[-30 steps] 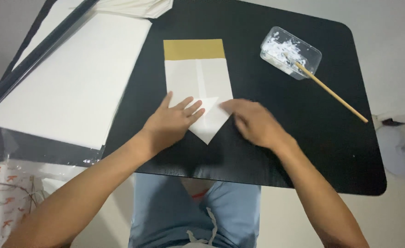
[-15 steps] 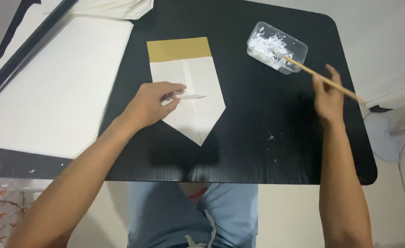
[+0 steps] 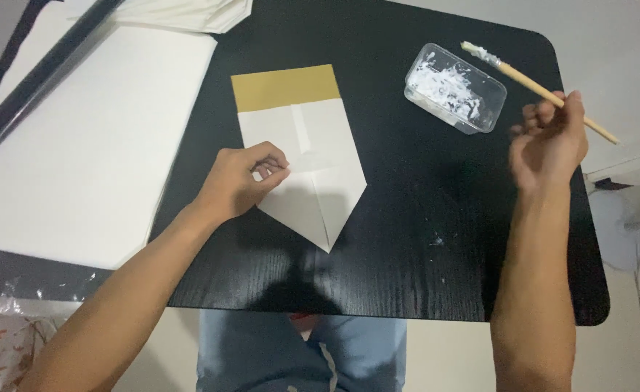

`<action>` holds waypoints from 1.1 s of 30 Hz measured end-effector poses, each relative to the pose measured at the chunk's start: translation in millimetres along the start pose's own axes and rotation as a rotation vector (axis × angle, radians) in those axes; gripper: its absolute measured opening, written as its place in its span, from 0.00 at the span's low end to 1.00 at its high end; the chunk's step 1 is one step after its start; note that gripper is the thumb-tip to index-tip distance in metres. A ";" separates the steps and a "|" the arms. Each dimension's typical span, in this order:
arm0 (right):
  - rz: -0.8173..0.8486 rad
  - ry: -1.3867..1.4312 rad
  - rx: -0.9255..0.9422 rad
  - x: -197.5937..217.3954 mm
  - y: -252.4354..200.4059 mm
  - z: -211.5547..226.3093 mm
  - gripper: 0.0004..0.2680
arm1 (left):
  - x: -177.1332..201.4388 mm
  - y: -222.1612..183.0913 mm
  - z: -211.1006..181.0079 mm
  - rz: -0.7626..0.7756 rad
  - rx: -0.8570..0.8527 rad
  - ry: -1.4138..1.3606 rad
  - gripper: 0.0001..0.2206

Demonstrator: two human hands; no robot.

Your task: Assembling a paper bag by folding paper and applying glue with a brush to the edges.

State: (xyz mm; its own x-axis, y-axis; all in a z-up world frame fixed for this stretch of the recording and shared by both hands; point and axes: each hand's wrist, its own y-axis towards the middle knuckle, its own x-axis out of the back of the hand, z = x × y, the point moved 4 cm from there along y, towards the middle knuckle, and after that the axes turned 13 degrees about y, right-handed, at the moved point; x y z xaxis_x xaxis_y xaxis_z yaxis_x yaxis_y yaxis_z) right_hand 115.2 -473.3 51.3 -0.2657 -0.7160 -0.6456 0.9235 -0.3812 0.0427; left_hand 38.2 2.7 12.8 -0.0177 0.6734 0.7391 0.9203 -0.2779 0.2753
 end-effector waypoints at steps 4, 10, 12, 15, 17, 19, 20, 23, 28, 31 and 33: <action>0.120 0.099 -0.155 -25.5 -27.9 -3.6 0.06 | 5.4 3.8 -8.5 0.089 0.186 0.010 0.05; 0.531 0.118 -0.206 -72.5 -71.9 -9.7 0.07 | -1.8 1.6 6.4 0.120 0.201 -0.022 0.05; 0.660 -0.090 -0.077 -81.7 -89.6 -11.1 0.06 | -3.3 0.4 8.0 0.040 0.002 -0.059 0.05; 0.684 -0.288 -0.001 -72.5 -120.2 -28.0 0.03 | 1.7 1.0 2.5 0.096 0.149 -0.097 0.09; 0.709 -0.391 0.065 -79.3 -149.7 -36.2 0.03 | 4.2 3.4 0.2 0.101 0.154 -0.097 0.11; 0.722 -0.499 0.129 -81.5 -176.6 -42.7 0.04 | 6.2 4.0 -5.6 0.118 0.160 -0.102 0.13; 0.710 -0.584 0.157 -81.7 -186.8 -45.8 0.04 | 7.6 4.0 -7.2 0.152 0.233 -0.128 0.11; 0.730 -0.722 0.254 -99.5 -213.9 -48.3 0.04 | 6.0 5.0 -2.4 0.182 0.253 -0.167 0.10; 0.774 -0.835 0.332 -112.8 -230.3 -47.2 0.02 | 11.3 1.7 -7.4 0.177 0.207 -0.199 0.11; 0.786 -0.851 0.290 -117.9 -233.9 -49.5 0.02 | 13.2 1.4 -11.6 0.179 0.173 -0.203 0.12; 0.798 -0.885 0.277 -124.0 -237.6 -50.2 0.03 | 12.5 1.9 -10.0 0.181 0.149 -0.199 0.13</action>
State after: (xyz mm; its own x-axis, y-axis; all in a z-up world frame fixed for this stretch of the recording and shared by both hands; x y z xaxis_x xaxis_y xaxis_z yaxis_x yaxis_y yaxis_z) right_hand -57.4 -264.5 82.9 0.1521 -0.9153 0.3730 0.8518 0.3128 0.4202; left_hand 35.9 3.7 28.7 0.2147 0.7472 0.6289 0.9490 -0.3118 0.0464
